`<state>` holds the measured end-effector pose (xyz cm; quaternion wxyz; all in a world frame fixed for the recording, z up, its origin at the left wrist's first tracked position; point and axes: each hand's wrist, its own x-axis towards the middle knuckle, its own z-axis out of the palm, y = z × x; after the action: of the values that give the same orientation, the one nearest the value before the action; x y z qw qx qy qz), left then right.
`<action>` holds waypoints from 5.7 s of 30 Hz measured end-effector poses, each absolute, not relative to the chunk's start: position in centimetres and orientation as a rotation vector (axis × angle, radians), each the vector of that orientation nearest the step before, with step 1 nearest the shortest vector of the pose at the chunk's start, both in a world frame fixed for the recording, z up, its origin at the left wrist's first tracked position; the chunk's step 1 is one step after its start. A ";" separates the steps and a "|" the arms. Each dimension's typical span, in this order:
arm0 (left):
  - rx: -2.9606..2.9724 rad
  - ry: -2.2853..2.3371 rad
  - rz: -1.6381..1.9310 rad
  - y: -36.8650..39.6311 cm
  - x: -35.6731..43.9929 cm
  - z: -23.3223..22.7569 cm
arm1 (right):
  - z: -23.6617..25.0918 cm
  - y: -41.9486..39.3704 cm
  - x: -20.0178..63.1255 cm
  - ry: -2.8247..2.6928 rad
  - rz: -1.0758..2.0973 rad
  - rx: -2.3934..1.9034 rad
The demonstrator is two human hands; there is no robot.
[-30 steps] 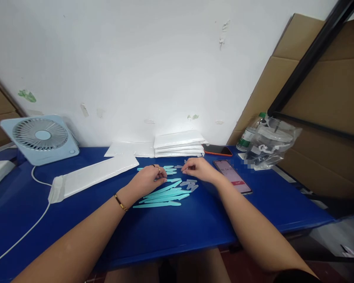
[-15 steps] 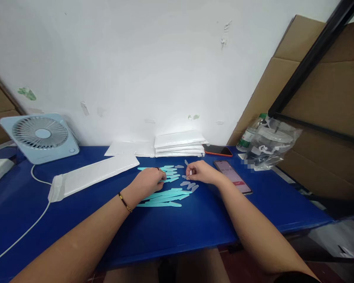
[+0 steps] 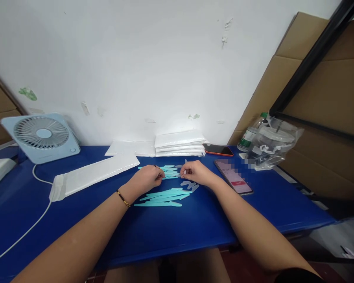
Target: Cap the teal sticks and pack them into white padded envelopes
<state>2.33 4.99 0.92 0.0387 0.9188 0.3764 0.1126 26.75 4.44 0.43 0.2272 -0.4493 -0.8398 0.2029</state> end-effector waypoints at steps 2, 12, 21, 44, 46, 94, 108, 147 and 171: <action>2.802 1.159 0.333 5.0 2.4 0.9 | 0.5 4.4 26.5 -2.305 0.597 -1.236; 2.680 1.190 0.490 4.9 2.3 1.0 | 1.4 4.0 25.4 -2.282 0.514 -1.178; 2.377 1.097 0.143 2.9 2.6 2.8 | 2.4 3.1 27.7 -2.474 0.697 -1.164; 2.484 1.404 0.308 3.9 2.4 1.8 | 1.3 3.7 26.7 -2.357 0.674 -1.163; 2.483 1.394 0.312 4.0 2.5 1.7 | 1.3 3.6 26.1 -2.364 0.648 -1.139; 2.486 1.381 0.246 4.3 1.7 2.0 | 1.2 3.6 26.8 -2.341 0.666 -1.113; 2.515 1.360 0.348 4.2 2.3 1.3 | 1.3 3.4 24.6 -2.348 0.530 -1.089; 2.486 1.493 0.326 4.8 1.8 1.6 | 1.6 3.6 28.1 -2.406 0.600 -1.217; 2.472 1.078 0.209 1.9 3.6 2.7 | -0.1 6.0 25.8 -2.326 0.122 -1.313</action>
<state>3.57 1.91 2.69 0.2168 0.8922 0.3890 0.0754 25.79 6.02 -0.11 0.2316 -0.4777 -0.8463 0.0444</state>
